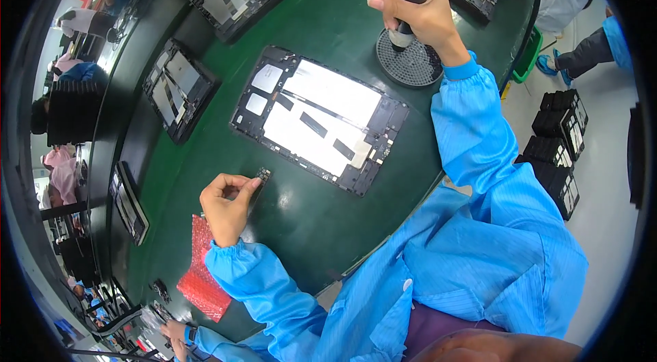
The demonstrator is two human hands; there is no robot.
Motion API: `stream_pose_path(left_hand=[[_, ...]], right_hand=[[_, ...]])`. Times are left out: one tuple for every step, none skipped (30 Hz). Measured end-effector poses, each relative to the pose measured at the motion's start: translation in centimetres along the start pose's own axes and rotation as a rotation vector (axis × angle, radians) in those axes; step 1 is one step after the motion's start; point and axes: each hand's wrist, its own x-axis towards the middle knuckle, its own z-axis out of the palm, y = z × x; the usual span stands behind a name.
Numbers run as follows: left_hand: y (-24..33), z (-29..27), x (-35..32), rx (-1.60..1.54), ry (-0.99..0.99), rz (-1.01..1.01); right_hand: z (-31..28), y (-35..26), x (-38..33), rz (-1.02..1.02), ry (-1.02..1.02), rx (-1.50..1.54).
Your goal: The person assembles internal components into a tablet screen housing, then drives screws into the housing using an electric screwdriver.
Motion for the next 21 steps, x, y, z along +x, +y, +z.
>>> stream_pose_path(left_hand=[[0.5,0.4,0.0,0.046,0.0,-0.064],[0.8,1.1,0.0,0.046,-0.003,-0.062],[0.9,1.8,-0.1,-0.081,0.026,-0.094],[0.9,2.3,0.0,-0.209,0.055,-0.126],[0.5,2.7,0.2,-0.188,0.08,-0.114],[0.4,3.1,0.3,-0.188,0.08,-0.113],[0.3,3.6,0.4,-0.179,0.135,-0.134],[0.3,3.9,0.6,-0.171,0.19,-0.156],[0.3,4.2,0.8,-0.175,0.19,-0.154],[0.3,4.4,1.0,-0.177,0.175,-0.155],[0.2,4.7,1.2,-0.179,0.161,-0.157],[-0.1,5.0,1.5,-0.185,0.166,-0.158],[-0.5,5.4,1.8,-0.143,0.163,-0.083],[-0.8,5.7,2.0,-0.1,0.162,-0.01],[-0.6,5.8,2.1,-0.066,0.126,0.027],[-0.3,6.3,2.1,-0.062,0.123,0.077],[-0.2,7.0,2.4,0.019,0.127,0.171],[-0.3,7.8,2.6,0.106,0.126,0.259],[0.3,8.3,2.5,0.152,0.108,0.286],[1.0,8.8,2.3,0.198,0.09,0.31],[1.4,9.2,2.3,0.231,0.075,0.315]], right_hand=[[0.0,0.0,0.0,0.001,0.002,-0.002],[0.0,0.0,0.0,-0.008,0.002,-0.007],[0.1,0.0,-0.1,-0.017,0.002,-0.009],[0.2,0.0,-0.1,-0.017,0.004,-0.01],[0.2,0.0,-0.2,-0.028,0.007,-0.016],[0.4,0.0,-0.2,-0.038,0.006,-0.022],[0.5,-0.2,-0.3,-0.039,0.007,-0.023],[0.7,-0.5,-0.3,-0.02,0.012,-0.027],[0.7,-0.9,-0.3,-0.002,0.015,-0.032],[0.7,-1.1,-0.4,-0.004,0.012,-0.035],[0.7,-1.4,-0.4,-0.039,0.025,0.003],[0.8,-1.7,-0.4,-0.074,0.033,0.042],[0.9,-2.4,-0.5,-0.075,0.025,0.042],[0.9,-3.3,-0.6,-0.013,0.088,0.082],[1.2,-4.1,-0.5,0.052,0.144,0.131],[1.6,-4.7,-0.4,0.055,0.125,0.142],[2.0,-5.2,-0.3,0.019,0.123,0.2],[2.7,-5.6,-0.3,-0.01,0.122,0.261],[3.5,-6.2,-0.3,0.002,0.094,0.295],[4.6,-7.0,-0.4,0.017,0.071,0.318],[5.7,-7.9,-0.5,0.011,0.003,0.414]])
